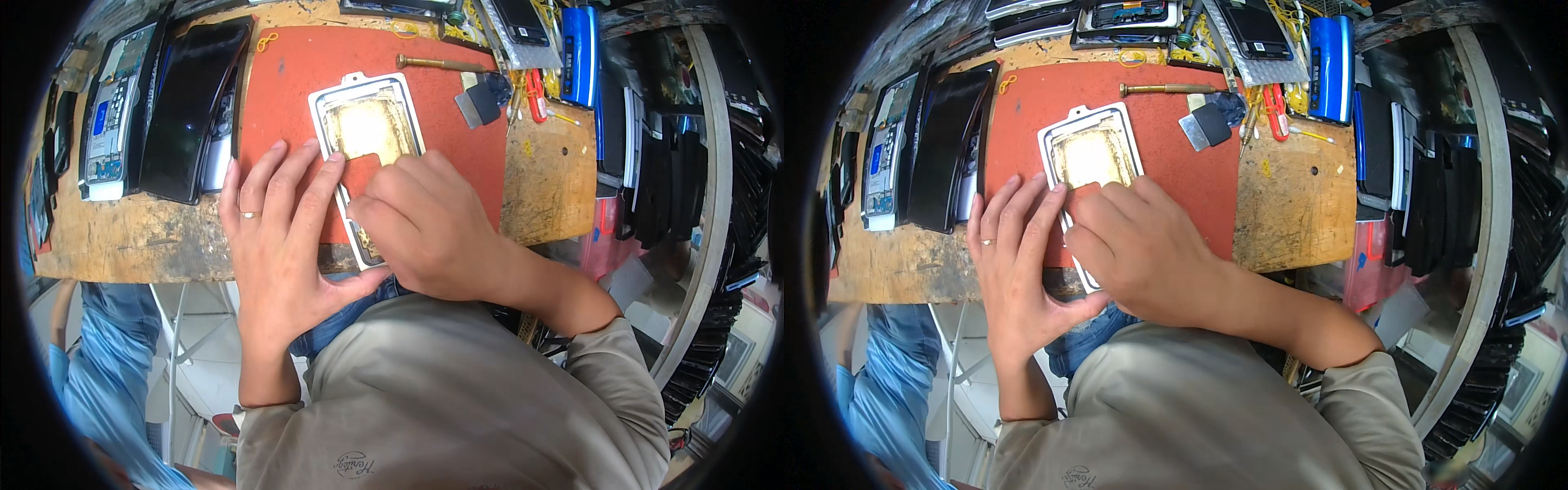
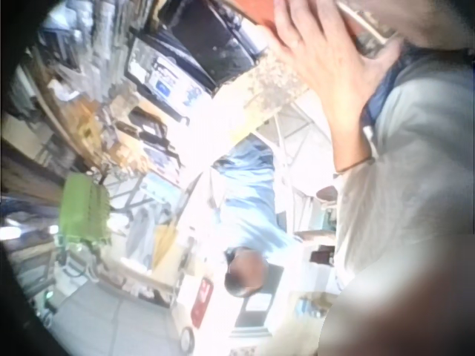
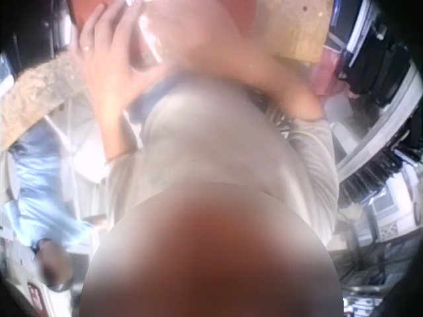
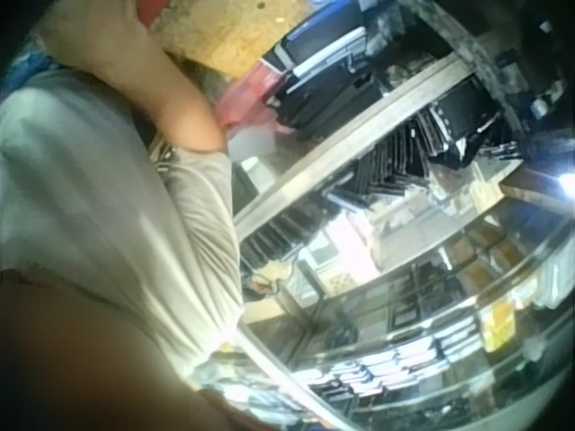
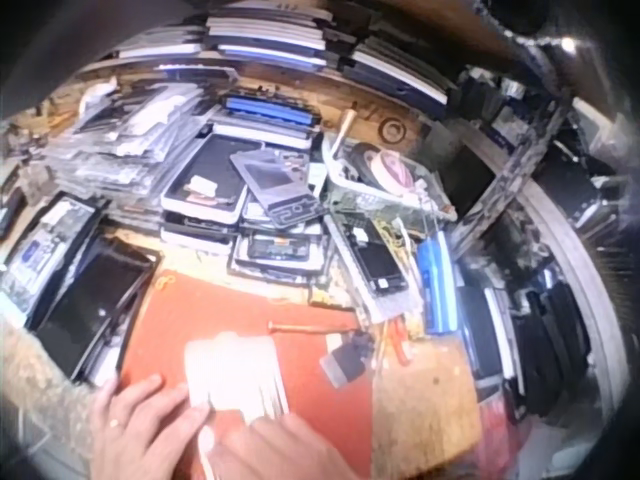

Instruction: The person assembles a mobile phone by placing a screen into a metal frame, cleaning the frame interior, and inserting a battery. The person handles multiple phone frames and components on a cluttered workbench.

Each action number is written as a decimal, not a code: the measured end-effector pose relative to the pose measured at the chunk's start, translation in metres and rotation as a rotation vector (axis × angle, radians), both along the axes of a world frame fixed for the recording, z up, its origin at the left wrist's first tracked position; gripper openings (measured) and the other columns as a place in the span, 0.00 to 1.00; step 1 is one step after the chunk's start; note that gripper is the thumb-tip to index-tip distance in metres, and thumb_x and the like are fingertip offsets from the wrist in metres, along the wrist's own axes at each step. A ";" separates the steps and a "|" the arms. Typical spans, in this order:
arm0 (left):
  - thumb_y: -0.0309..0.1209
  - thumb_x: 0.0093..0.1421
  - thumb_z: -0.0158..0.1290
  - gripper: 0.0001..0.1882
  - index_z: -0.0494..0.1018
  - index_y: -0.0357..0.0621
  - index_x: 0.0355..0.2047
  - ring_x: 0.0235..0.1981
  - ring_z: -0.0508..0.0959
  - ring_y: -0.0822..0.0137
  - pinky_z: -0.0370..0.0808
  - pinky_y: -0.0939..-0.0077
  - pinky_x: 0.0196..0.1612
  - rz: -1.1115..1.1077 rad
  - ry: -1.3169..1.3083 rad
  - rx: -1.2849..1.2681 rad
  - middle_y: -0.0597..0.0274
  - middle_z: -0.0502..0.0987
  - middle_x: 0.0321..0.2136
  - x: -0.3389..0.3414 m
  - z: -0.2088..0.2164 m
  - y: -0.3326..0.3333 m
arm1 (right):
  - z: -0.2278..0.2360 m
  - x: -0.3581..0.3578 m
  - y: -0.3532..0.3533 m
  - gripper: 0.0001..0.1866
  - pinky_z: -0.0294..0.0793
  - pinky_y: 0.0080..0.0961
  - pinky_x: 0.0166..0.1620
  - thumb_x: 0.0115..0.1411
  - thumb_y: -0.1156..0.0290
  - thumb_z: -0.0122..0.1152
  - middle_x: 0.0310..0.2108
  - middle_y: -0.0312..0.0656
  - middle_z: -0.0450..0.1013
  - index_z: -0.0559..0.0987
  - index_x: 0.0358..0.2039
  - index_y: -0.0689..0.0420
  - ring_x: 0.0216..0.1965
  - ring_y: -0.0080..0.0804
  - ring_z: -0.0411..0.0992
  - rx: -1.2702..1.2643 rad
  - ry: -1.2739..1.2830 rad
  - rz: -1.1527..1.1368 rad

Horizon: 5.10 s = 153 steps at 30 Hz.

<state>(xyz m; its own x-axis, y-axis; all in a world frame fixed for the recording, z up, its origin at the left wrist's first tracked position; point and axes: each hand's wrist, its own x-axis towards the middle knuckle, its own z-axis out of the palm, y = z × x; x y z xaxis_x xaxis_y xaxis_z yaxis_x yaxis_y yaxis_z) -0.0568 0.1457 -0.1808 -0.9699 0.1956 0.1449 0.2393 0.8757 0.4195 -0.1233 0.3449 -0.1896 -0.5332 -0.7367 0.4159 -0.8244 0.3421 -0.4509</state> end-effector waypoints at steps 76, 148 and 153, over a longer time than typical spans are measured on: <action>0.39 0.54 0.68 0.19 0.85 0.53 0.46 0.62 0.72 0.54 0.51 0.49 0.71 0.103 0.127 0.075 0.65 0.80 0.50 0.036 0.001 -0.004 | -0.002 -0.008 -0.014 0.10 0.70 0.37 0.36 0.55 0.83 0.68 0.33 0.44 0.72 0.81 0.38 0.61 0.34 0.44 0.72 -0.196 -0.087 -0.154; 0.62 0.69 0.45 0.40 0.71 0.38 0.65 0.62 0.67 0.54 0.51 0.53 0.63 0.140 0.081 -0.032 0.54 0.72 0.64 0.056 -0.022 0.051 | 0.014 -0.003 0.069 0.09 0.70 0.44 0.48 0.61 0.79 0.62 0.46 0.49 0.78 0.77 0.42 0.61 0.44 0.51 0.74 0.085 -0.046 -0.363; 0.61 0.71 0.42 0.40 0.69 0.37 0.65 0.66 0.65 0.49 0.48 0.50 0.68 0.215 0.061 0.037 0.48 0.69 0.67 0.035 -0.018 0.036 | 0.025 0.040 0.052 0.10 0.70 0.43 0.43 0.57 0.81 0.63 0.44 0.50 0.77 0.78 0.41 0.63 0.40 0.49 0.73 0.024 -0.116 -0.273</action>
<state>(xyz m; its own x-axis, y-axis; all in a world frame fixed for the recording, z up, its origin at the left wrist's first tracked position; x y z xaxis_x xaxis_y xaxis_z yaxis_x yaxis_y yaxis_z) -0.0218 0.1815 -0.1990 -0.9780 -0.0215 0.2077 0.0745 0.8934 0.4431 -0.0835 0.3974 -0.1645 -0.7559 -0.5683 0.3250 -0.6439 0.5555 -0.5261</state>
